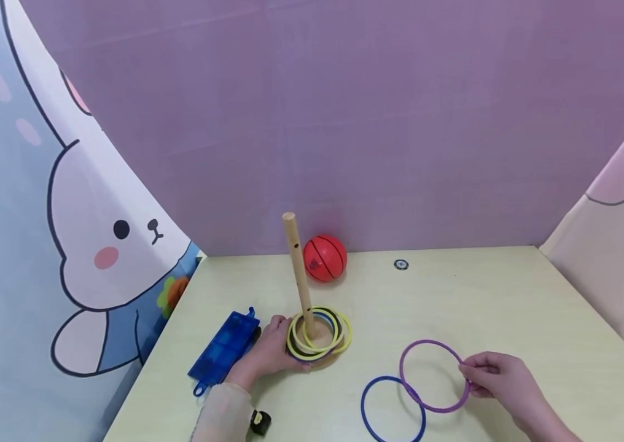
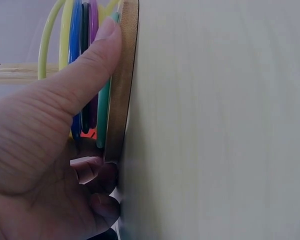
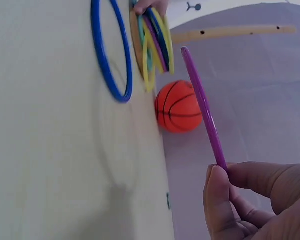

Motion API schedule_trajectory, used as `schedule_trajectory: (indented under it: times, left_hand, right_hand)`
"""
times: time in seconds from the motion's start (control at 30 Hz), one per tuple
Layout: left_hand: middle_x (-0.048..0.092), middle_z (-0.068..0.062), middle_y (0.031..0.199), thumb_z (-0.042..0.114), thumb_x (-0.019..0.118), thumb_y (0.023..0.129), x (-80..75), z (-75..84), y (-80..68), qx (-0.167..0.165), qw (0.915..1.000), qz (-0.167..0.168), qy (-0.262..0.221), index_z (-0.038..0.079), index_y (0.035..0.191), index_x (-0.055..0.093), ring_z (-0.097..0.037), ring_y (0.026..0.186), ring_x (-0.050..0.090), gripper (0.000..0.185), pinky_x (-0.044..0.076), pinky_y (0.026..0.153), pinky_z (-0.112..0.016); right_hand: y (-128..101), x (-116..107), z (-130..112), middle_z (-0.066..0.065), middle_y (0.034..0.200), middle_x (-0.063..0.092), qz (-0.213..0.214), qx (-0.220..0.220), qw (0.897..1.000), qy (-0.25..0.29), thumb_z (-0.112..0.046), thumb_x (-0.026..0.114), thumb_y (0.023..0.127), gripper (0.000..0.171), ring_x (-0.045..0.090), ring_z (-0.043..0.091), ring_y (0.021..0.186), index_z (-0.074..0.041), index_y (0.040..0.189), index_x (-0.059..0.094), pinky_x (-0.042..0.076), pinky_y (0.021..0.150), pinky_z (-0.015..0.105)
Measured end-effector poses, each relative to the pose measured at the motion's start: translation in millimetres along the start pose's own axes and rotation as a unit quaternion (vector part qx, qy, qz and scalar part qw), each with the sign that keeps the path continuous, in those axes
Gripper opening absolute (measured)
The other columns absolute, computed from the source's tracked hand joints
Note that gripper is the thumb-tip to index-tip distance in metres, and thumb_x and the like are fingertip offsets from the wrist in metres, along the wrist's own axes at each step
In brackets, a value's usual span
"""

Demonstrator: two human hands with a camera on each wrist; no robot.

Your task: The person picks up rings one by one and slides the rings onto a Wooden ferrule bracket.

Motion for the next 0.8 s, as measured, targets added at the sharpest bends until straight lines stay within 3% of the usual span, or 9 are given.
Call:
schedule_trajectory:
  times: [0.37, 0.8]
  left_hand:
    - [0.041, -0.006, 0.119, 0.056, 0.088, 0.059, 0.3, 0.7, -0.3, -0.012, 0.9999, -0.005, 0.0, 0.006, 0.143, 0.042, -0.025, 0.109, 0.045, 0.108, 0.044, 0.096, -0.047]
    - [0.041, -0.005, 0.122, 0.058, 0.088, 0.058, 2.2, -2.0, 0.3, -0.02, 0.9997, -0.01, -0.005, 0.008, 0.143, 0.042, -0.025, 0.113, 0.045, 0.109, 0.044, 0.098, -0.048]
  right_hand:
    - [22, 50, -39, 0.014, 0.083, 0.068, -0.042, -0.039, 0.994, 0.093, -0.005, 0.068, 0.089, 0.029, 0.067, 0.018, 0.068, 0.017, 0.107, 0.06, 0.058, 0.066, 0.033]
    - [45, 107, -79, 0.008, 0.079, 0.068, -0.089, -0.058, 0.985, 0.139, -0.003, 0.068, 0.089, 0.024, 0.065, 0.015, 0.066, 0.015, 0.104, 0.062, 0.058, 0.064, 0.029]
Point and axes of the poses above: each hand's wrist, its own y-axis towards the middle knuckle, its own x-axis out of the palm, z = x × y, the point moved 3 cm from there along y, towards the middle knuckle
